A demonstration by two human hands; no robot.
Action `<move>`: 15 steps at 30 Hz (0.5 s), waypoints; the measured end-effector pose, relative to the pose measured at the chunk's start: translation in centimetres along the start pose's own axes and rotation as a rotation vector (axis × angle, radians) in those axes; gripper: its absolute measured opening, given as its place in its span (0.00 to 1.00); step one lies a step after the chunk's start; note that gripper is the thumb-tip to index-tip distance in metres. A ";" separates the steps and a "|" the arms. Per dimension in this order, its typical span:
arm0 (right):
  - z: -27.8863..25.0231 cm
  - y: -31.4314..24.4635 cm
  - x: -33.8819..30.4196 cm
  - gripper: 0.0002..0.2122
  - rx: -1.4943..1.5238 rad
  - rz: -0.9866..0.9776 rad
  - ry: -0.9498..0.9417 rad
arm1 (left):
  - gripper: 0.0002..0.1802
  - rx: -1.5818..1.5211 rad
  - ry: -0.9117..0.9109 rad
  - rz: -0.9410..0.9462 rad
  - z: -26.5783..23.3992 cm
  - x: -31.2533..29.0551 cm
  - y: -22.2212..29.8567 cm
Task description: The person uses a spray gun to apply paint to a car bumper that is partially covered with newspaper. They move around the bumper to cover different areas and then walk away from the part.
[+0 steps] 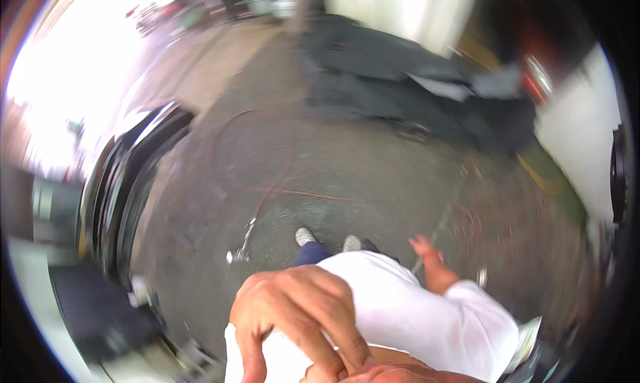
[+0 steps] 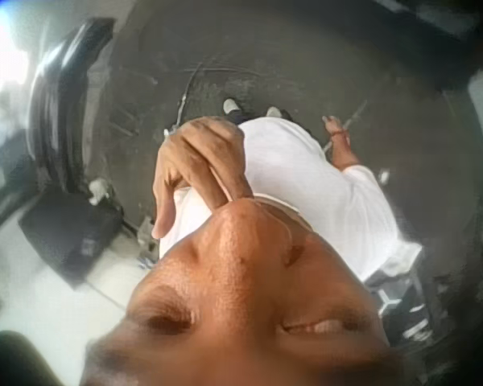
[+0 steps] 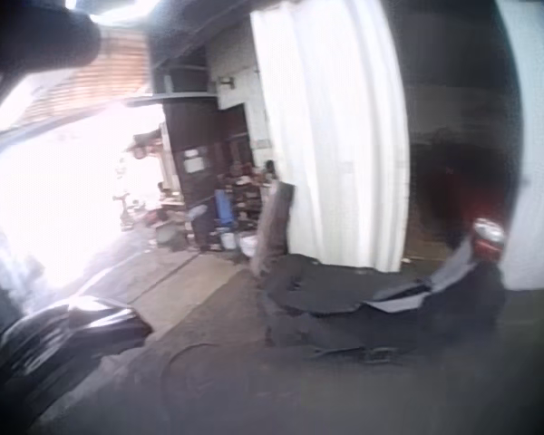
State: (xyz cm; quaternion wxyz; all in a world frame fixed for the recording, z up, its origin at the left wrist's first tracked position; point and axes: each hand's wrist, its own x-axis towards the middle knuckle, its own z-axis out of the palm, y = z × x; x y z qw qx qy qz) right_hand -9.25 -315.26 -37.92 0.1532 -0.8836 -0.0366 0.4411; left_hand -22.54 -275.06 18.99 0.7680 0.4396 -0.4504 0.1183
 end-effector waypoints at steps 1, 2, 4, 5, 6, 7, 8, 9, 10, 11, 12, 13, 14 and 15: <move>-2.6 -5.2 -3.7 0.36 0.020 0.039 -0.026 | 0.42 -0.041 0.044 -0.039 1.1 0.7 -1.9; -2.1 -2.8 -1.7 0.34 -0.016 -0.009 0.048 | 0.42 -0.110 0.080 -0.013 1.8 0.6 -1.1; -1.7 -1.6 -2.4 0.32 0.159 0.027 0.101 | 0.43 -0.272 0.048 -0.072 1.4 2.3 -4.9; -1.7 -1.4 -2.6 0.31 0.212 0.033 0.122 | 0.43 -0.329 0.024 -0.104 1.3 3.2 -6.4; -0.6 1.5 -3.6 0.31 0.294 0.104 0.167 | 0.43 -0.452 -0.040 -0.137 0.7 3.9 -9.2; 0.8 4.0 -4.6 0.31 0.374 0.175 0.212 | 0.44 -0.573 -0.102 -0.169 0.3 4.5 -12.0; 1.5 4.7 -4.9 0.31 0.430 0.183 0.215 | 0.44 -0.624 -0.130 -0.213 0.8 5.9 -13.6; 1.4 2.7 -5.2 0.31 0.393 0.160 0.197 | 0.44 -0.624 -0.127 -0.247 0.9 7.5 -12.6; 2.3 3.3 -5.9 0.31 0.370 0.188 0.211 | 0.44 -0.678 -0.148 -0.268 0.6 8.0 -13.6; 3.1 3.8 -6.5 0.31 0.349 0.218 0.225 | 0.44 -0.707 -0.192 -0.282 0.2 8.7 -14.6; 3.7 4.3 -6.8 0.32 0.345 0.225 0.226 | 0.44 -0.722 -0.227 -0.293 -0.5 9.3 -15.3; 4.4 5.2 -7.4 0.32 0.354 0.247 0.234 | 0.44 -0.755 -0.274 -0.307 -1.2 10.1 -16.5; 5.2 5.8 -7.9 0.33 0.364 0.266 0.241 | 0.44 -0.797 -0.314 -0.310 -1.9 11.0 -17.8; 5.6 6.1 -8.5 0.33 0.406 0.331 0.258 | 0.44 -0.831 -0.351 -0.307 -2.6 11.8 -19.2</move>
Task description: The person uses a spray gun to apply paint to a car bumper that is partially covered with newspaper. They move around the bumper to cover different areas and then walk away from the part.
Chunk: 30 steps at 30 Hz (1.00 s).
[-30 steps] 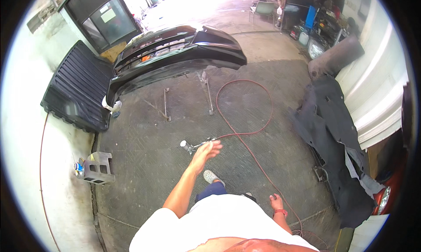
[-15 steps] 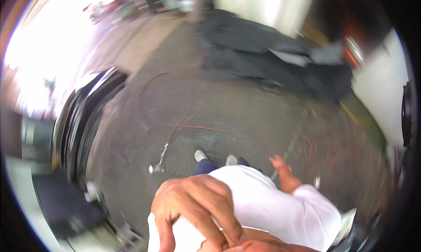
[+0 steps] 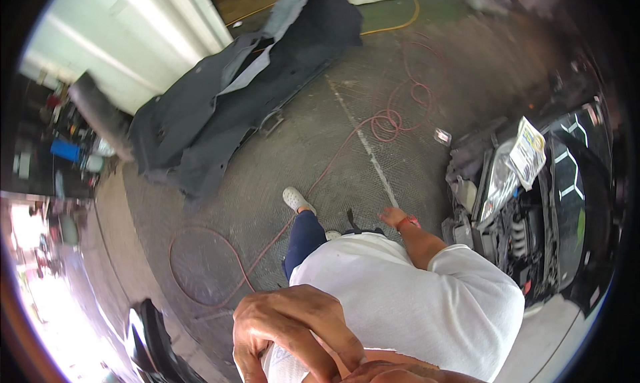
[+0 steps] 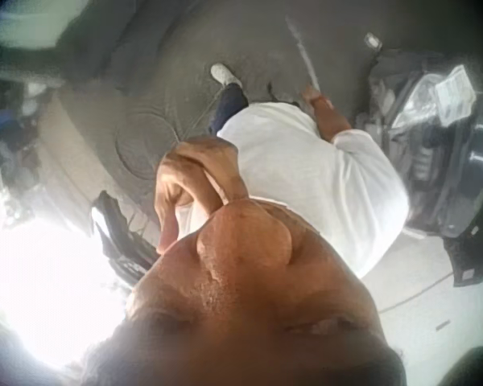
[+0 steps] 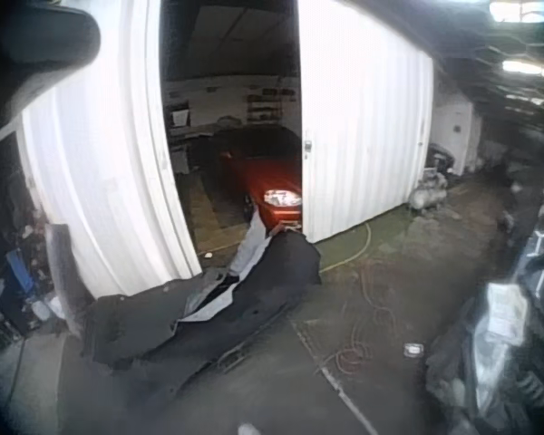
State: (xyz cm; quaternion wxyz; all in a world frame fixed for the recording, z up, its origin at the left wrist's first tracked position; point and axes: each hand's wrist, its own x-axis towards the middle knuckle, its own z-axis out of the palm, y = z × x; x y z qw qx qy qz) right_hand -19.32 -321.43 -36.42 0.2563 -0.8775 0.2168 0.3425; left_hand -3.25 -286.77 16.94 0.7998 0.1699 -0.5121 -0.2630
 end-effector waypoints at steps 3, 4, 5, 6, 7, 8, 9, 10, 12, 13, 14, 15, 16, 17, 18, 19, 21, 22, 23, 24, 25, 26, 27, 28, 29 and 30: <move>-0.8 0.5 -1.0 0.32 0.084 0.162 0.049 | 0.45 -0.063 -0.037 -0.034 -4.4 0.2 0.1; -1.4 0.6 -1.0 0.32 0.102 0.202 0.060 | 0.47 -0.080 -0.036 -0.048 -5.8 0.2 0.2; -1.8 0.2 -0.8 0.32 0.110 0.238 0.060 | 0.46 -0.118 -0.039 -0.042 -7.6 0.4 0.6; -1.8 0.3 -1.5 0.32 0.220 0.321 0.096 | 0.45 -0.202 -0.086 -0.060 -9.8 1.3 -0.2; -2.0 0.3 -2.0 0.31 0.328 0.402 0.130 | 0.45 -0.285 -0.128 -0.079 -12.0 2.3 -1.1; -3.4 -1.0 -1.7 0.31 0.393 0.423 0.139 | 0.44 -0.312 -0.143 -0.100 -13.0 3.3 -0.4; -4.4 -2.0 -1.2 0.31 0.395 0.421 0.173 | 0.44 -0.347 -0.168 -0.115 -14.5 4.3 0.1; -5.3 -2.9 -0.8 0.31 0.396 0.420 0.207 | 0.44 -0.383 -0.193 -0.130 -16.1 5.3 0.4; -7.0 -4.8 0.2 0.31 0.419 0.439 0.249 | 0.45 -0.407 -0.286 -0.144 -19.8 7.8 0.5; -8.1 -5.7 0.9 0.31 0.440 0.458 0.256 | 0.46 -0.422 -0.326 -0.151 -21.4 9.0 0.3; -9.1 -6.4 1.4 0.31 0.461 0.478 0.264 | 0.46 -0.460 -0.341 -0.154 -22.7 10.0 0.1; -9.3 -7.0 1.7 0.31 0.476 0.482 0.289 | 0.47 -0.505 -0.363 -0.175 -23.9 11.2 -0.6; -9.5 -7.5 1.9 0.31 0.490 0.488 0.315 | 0.47 -0.541 -0.392 -0.186 -25.3 12.5 -1.3; -9.6 -7.9 2.3 0.31 0.504 0.494 0.343 | 0.47 -0.574 -0.413 -0.200 -26.6 13.8 -1.8; -9.7 -8.1 2.7 0.31 0.538 0.519 0.329 | 0.47 -0.600 -0.449 -0.204 -27.9 15.4 -2.6; -9.3 -8.2 2.9 0.32 0.569 0.551 0.311 | 0.47 -0.633 -0.467 -0.207 -29.2 16.7 -3.6; -8.1 -8.3 3.2 0.32 0.595 0.625 0.272 | 0.47 -0.706 -0.499 -0.222 -32.1 19.5 -5.8; -7.9 -8.4 4.3 0.32 0.577 0.645 0.257 | 0.47 -0.725 -0.512 -0.223 -33.2 20.6 -6.8; -7.8 -8.3 5.0 0.32 0.558 0.665 0.242 | 0.47 -0.736 -0.498 -0.237 -34.1 21.5 -7.7; -7.8 -8.2 5.5 0.31 0.581 0.690 0.205 | 0.47 -0.754 -0.485 -0.257 -35.3 22.6 -8.7; -7.6 -8.1 6.0 0.31 0.608 0.712 0.167 | 0.47 -0.771 -0.472 -0.281 -36.7 23.9 -10.3; -7.5 -7.9 6.6 0.31 0.634 0.732 0.128 | 0.46 -0.776 -0.497 -0.305 -38.3 25.6 -12.1; -7.1 -7.5 7.6 0.31 0.663 0.762 0.121 | 0.45 -0.772 -0.515 -0.323 -40.2 27.3 -13.7; -6.7 -6.8 8.6 0.31 0.691 0.792 0.113 | 0.45 -0.767 -0.531 -0.342 -41.9 29.0 -15.5; -8.3 -6.4 10.1 0.32 0.718 0.809 0.113 | 0.43 -0.777 -0.554 -0.357 -43.3 31.0 -17.4; -10.0 -5.9 11.8 0.32 0.752 0.822 0.090 | 0.42 -0.787 -0.575 -0.373 -44.6 32.9 -19.4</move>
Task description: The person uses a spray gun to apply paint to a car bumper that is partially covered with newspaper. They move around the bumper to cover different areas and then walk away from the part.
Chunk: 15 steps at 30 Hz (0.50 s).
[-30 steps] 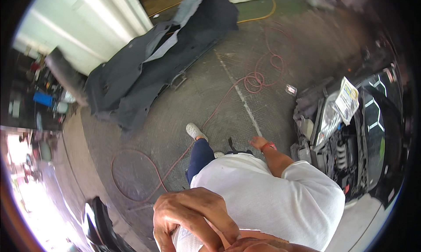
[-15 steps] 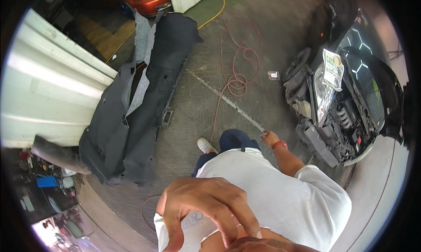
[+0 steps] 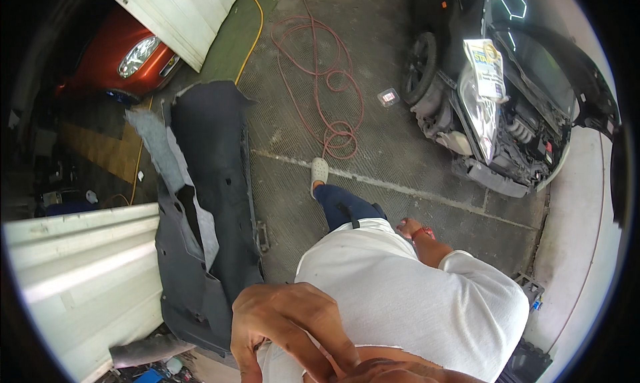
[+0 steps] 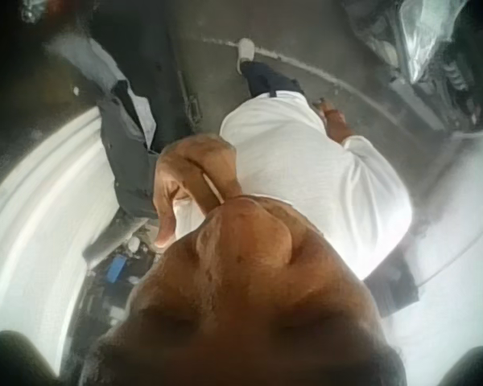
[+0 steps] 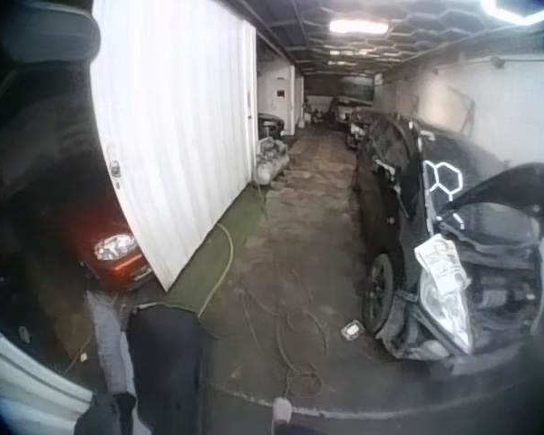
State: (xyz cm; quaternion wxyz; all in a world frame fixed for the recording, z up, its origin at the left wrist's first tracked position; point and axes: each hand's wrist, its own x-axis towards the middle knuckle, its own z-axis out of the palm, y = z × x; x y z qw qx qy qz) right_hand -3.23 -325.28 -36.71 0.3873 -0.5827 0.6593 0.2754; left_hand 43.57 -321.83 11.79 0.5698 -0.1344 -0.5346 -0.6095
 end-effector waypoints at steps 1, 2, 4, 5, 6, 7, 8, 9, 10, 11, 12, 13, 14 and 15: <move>-0.9 -1.8 1.1 0.33 0.022 0.025 -0.027 | 0.41 -0.013 -0.015 -0.019 -3.0 0.9 0.4; -2.6 -4.0 1.7 0.33 0.041 0.044 -0.054 | 0.41 0.009 0.052 0.020 -5.4 1.8 0.9; -6.8 -8.7 6.3 0.33 0.008 -0.005 -0.034 | 0.44 0.064 0.200 0.118 -9.1 1.9 2.5; -8.9 -11.6 8.5 0.32 -0.002 -0.032 -0.033 | 0.43 0.076 0.299 0.074 -11.1 2.3 3.7; -11.6 -14.4 10.9 0.32 0.090 -0.110 0.030 | 0.43 0.091 0.344 0.087 -13.4 2.5 4.4; -14.2 -17.7 13.3 0.31 0.192 -0.179 0.095 | 0.44 0.095 0.385 0.095 -15.9 2.8 5.0; -18.0 -22.6 14.2 0.31 0.165 -0.203 0.155 | 0.44 0.102 0.428 0.098 -18.4 2.8 5.5; -21.7 -25.2 14.6 0.32 0.140 -0.193 0.206 | 0.46 0.073 0.427 0.080 -22.5 2.0 5.4; -24.9 -28.6 15.4 0.32 0.250 -0.288 0.253 | 0.47 0.089 0.452 0.061 -25.1 1.9 6.0; -28.2 -32.2 16.3 0.32 0.347 -0.394 0.302 | 0.50 0.147 0.521 0.050 -27.6 1.4 6.7; -32.1 -36.9 15.7 0.33 0.399 -0.441 0.259 | 0.52 0.215 0.599 0.051 -29.9 0.3 7.4; -35.5 -41.1 14.9 0.33 0.451 -0.479 0.224 | 0.51 0.283 0.747 0.034 -32.5 -1.1 7.8; -37.6 -44.3 15.3 0.32 0.454 -0.510 0.255 | 0.49 0.344 0.892 0.013 -35.3 -2.7 8.0; -39.3 -47.3 16.1 0.32 0.455 -0.541 0.282 | 0.48 0.407 1.041 -0.011 -38.3 -4.5 8.1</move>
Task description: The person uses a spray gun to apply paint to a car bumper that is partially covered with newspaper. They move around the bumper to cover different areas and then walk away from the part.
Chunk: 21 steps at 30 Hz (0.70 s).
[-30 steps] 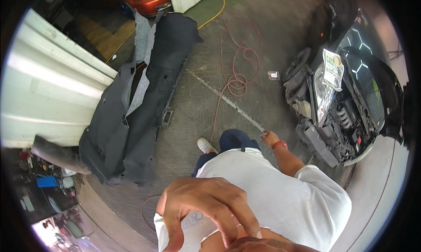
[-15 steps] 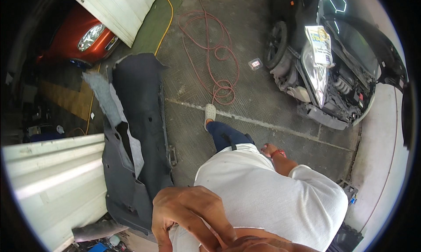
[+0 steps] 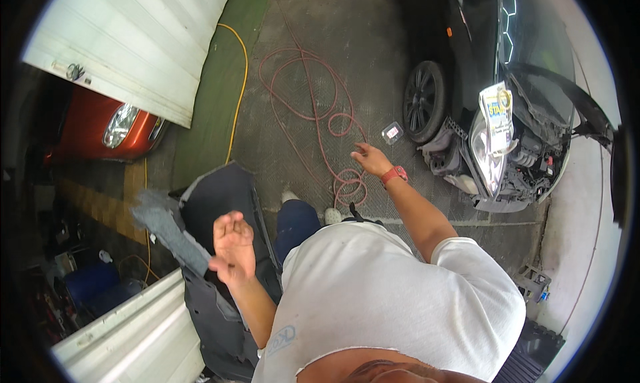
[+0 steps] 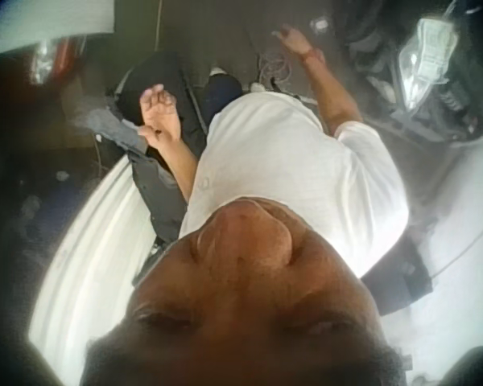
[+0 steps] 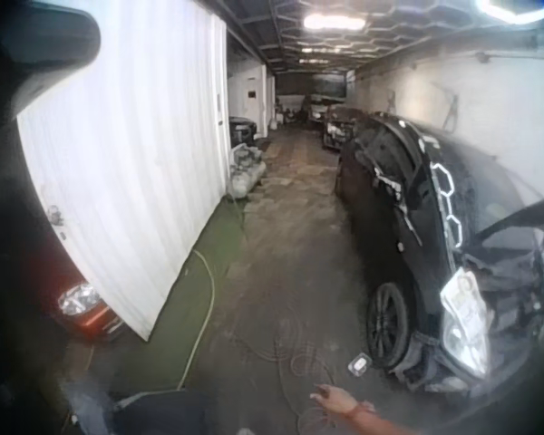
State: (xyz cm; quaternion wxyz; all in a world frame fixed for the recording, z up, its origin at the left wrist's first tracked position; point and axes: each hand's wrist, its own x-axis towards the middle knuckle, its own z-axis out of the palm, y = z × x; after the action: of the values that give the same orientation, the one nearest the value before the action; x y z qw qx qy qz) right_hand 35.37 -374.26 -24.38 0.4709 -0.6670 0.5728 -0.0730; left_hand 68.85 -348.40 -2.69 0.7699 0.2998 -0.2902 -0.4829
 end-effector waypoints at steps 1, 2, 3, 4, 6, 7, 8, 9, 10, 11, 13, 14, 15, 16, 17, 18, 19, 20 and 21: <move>-0.2 -2.1 2.4 0.31 -0.001 -0.040 0.009 | 0.45 -0.002 0.136 -0.049 -3.2 1.7 -1.3; -0.7 -4.1 4.4 0.31 -0.040 -0.064 -0.012 | 0.43 -0.002 0.278 -0.089 -6.8 3.3 -2.9; -1.0 -6.5 6.2 0.30 -0.080 -0.093 -0.030 | 0.41 -0.004 0.416 -0.124 -10.2 5.0 -4.5; -0.8 -8.5 8.3 0.30 -0.115 -0.124 -0.042 | 0.35 0.024 0.504 -0.155 -13.2 6.8 -6.0; 0.6 -5.5 13.0 0.30 -0.132 -0.153 0.018 | 0.30 0.152 0.717 -0.312 -18.3 11.6 -8.4; 0.8 -5.8 14.9 0.31 -0.198 -0.065 -0.021 | 0.27 0.221 0.825 -0.387 -20.7 14.1 -9.1; 1.0 -5.9 16.1 0.31 -0.266 0.029 -0.067 | 0.26 0.348 0.820 -0.427 -23.0 16.9 -9.2; 1.3 -3.6 17.0 0.31 -0.417 0.098 -0.089 | 0.24 0.468 0.799 -0.484 -24.6 19.7 -9.5; 1.2 -2.7 17.5 0.30 -0.438 0.213 -0.155 | 0.23 0.577 0.789 -0.519 -25.7 22.7 -9.8; 0.5 -0.5 17.9 0.31 -0.506 0.249 -0.245 | 0.22 0.587 0.748 -0.491 -26.5 26.6 -9.8; -1.4 -4.2 17.3 0.32 -0.453 0.480 -0.214 | 0.21 0.654 0.695 -0.449 -28.6 33.0 -8.6; -2.2 -2.8 17.7 0.32 -0.408 0.513 -0.190 | 0.20 0.673 0.636 -0.462 -28.5 37.0 -7.5; -3.0 -3.9 18.3 0.32 -0.372 0.564 -0.105 | 0.20 0.705 0.594 -0.452 -28.6 40.8 -6.5; -3.8 -5.5 19.0 0.32 -0.336 0.617 -0.018 | 0.20 0.735 0.550 -0.442 -28.7 44.6 -5.7; -4.2 -5.5 20.0 0.32 -0.312 0.639 0.015 | 0.20 0.760 0.493 -0.437 -28.5 48.6 -5.4; -4.6 -5.4 21.1 0.32 -0.295 0.661 0.040 | 0.20 0.754 0.475 -0.440 -28.3 52.6 -5.1; -4.9 -5.4 22.0 0.32 -0.279 0.688 0.062 | 0.20 0.748 0.460 -0.449 -27.9 56.1 -4.8; -4.9 -5.4 23.4 0.32 -0.294 0.702 0.035 | 0.21 0.742 0.446 -0.458 -27.9 59.1 -4.9; -4.9 -6.0 25.3 0.32 -0.300 0.711 0.020 | 0.21 0.736 0.437 -0.466 -28.0 62.2 -5.5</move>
State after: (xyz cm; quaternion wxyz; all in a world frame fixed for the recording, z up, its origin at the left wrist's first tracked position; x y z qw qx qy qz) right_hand 44.86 -398.60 -28.65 0.3585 -0.4875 0.7771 0.1731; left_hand 109.09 -402.32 -15.21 0.5270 0.7034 -0.1985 -0.4337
